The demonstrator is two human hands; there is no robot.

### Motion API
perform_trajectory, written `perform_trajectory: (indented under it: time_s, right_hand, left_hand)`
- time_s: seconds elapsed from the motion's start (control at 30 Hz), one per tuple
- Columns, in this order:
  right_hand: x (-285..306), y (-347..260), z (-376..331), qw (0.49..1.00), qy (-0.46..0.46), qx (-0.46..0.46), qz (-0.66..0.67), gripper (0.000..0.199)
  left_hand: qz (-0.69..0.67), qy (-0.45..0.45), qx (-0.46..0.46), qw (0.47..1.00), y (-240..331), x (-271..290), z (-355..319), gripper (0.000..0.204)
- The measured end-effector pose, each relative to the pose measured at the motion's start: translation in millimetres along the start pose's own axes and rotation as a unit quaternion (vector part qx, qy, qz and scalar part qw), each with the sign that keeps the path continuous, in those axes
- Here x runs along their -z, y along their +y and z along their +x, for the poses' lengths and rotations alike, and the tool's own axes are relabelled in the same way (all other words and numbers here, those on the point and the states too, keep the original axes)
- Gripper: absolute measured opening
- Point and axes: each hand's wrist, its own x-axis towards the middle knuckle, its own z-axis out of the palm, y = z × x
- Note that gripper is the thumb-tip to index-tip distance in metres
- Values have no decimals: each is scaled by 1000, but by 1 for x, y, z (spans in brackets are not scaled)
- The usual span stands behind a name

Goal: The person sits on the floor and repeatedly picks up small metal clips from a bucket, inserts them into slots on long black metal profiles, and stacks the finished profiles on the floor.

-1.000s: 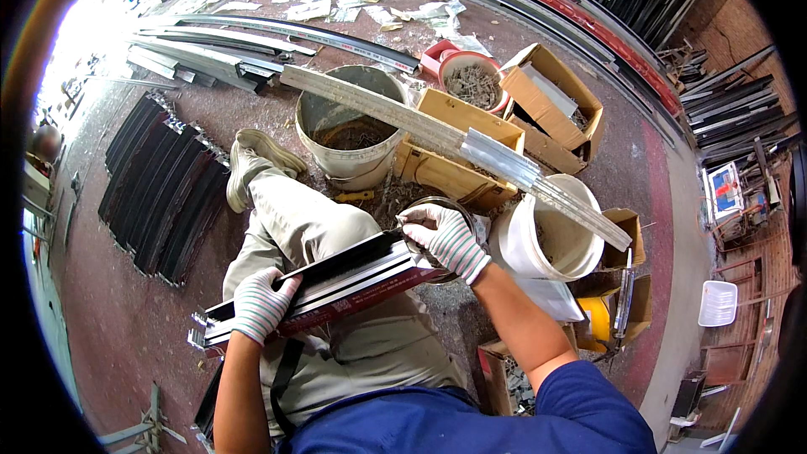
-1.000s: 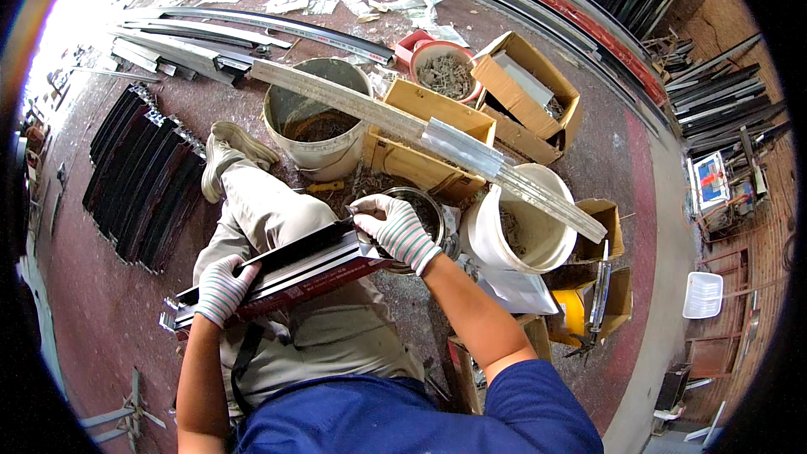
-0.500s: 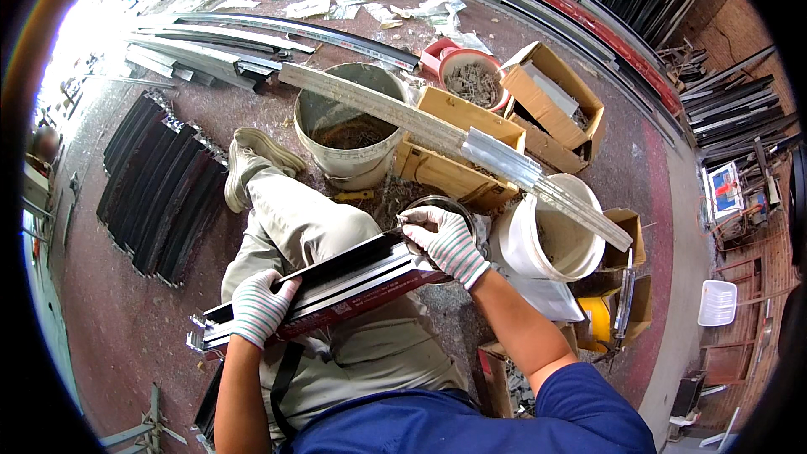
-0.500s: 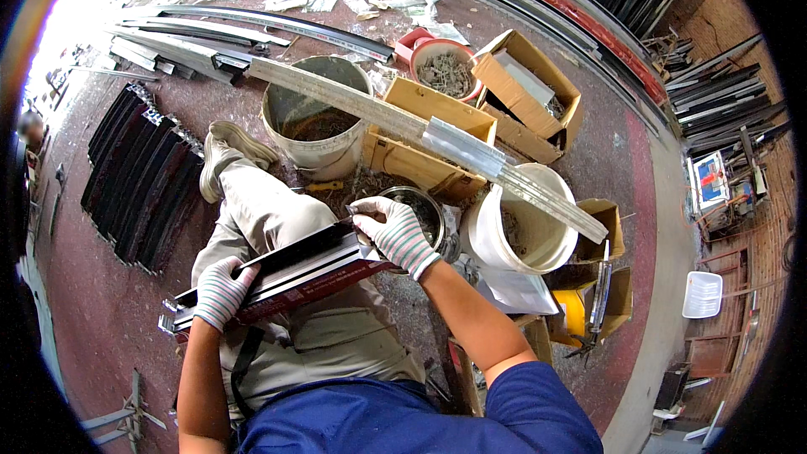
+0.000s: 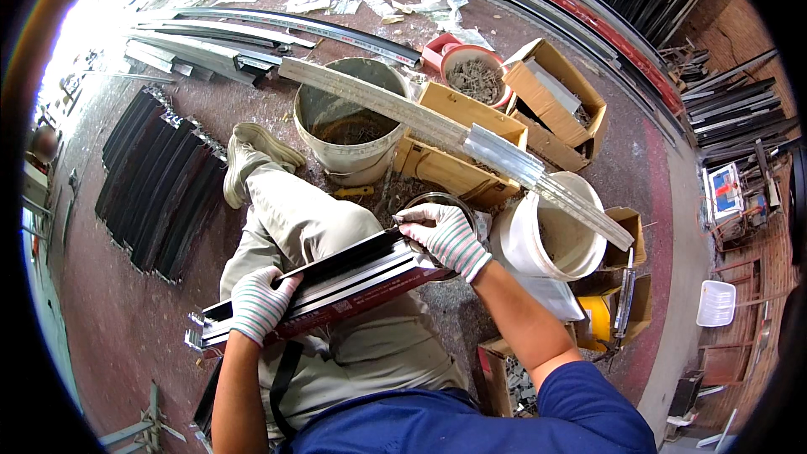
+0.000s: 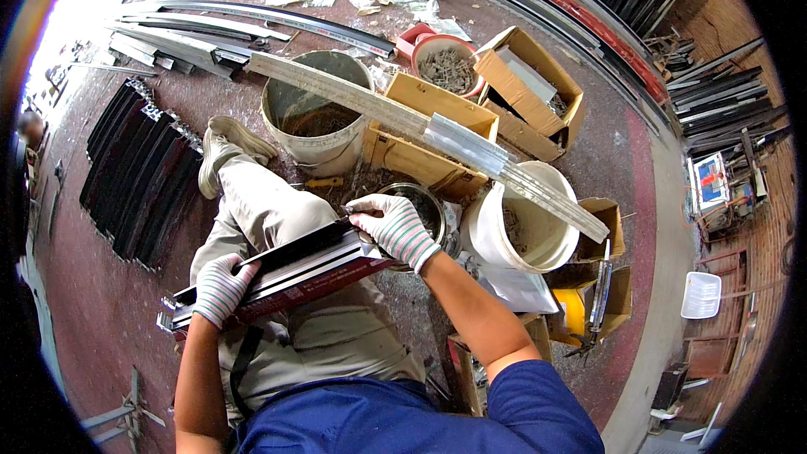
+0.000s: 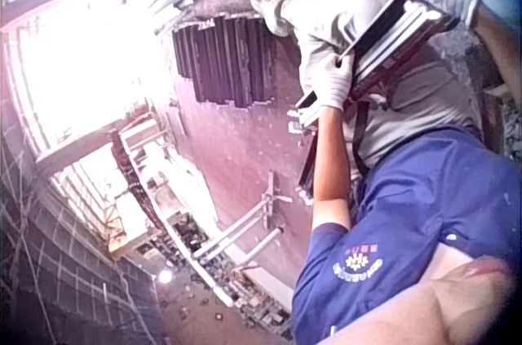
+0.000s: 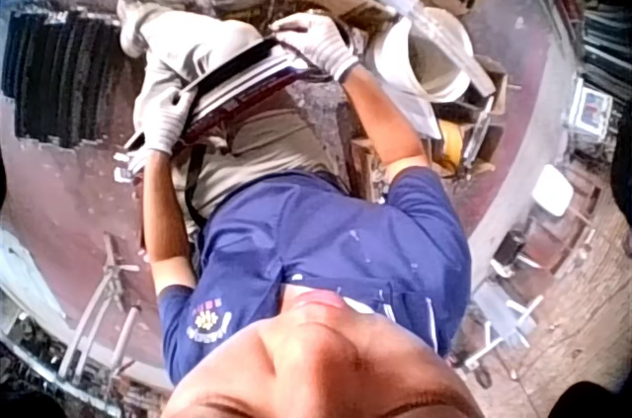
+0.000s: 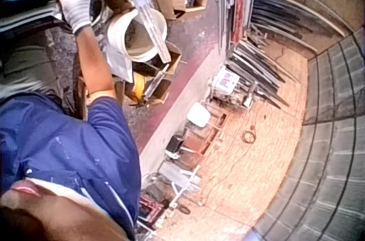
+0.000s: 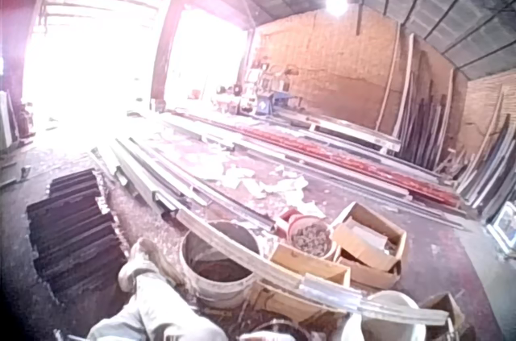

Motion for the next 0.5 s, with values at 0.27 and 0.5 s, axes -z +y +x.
perform_trajectory:
  time_s: [0.27, 0.5]
  right_hand:
    - [19, -7, 21, 987, -136, -16, 84, 18]
    - [42, 23, 64, 958, -276, -28, 79, 33]
  left_hand:
    - [-4, -4, -7, 1000, -10, -4, 3, 41]
    - [-19, -41, 9, 999, -5, 0, 10, 49]
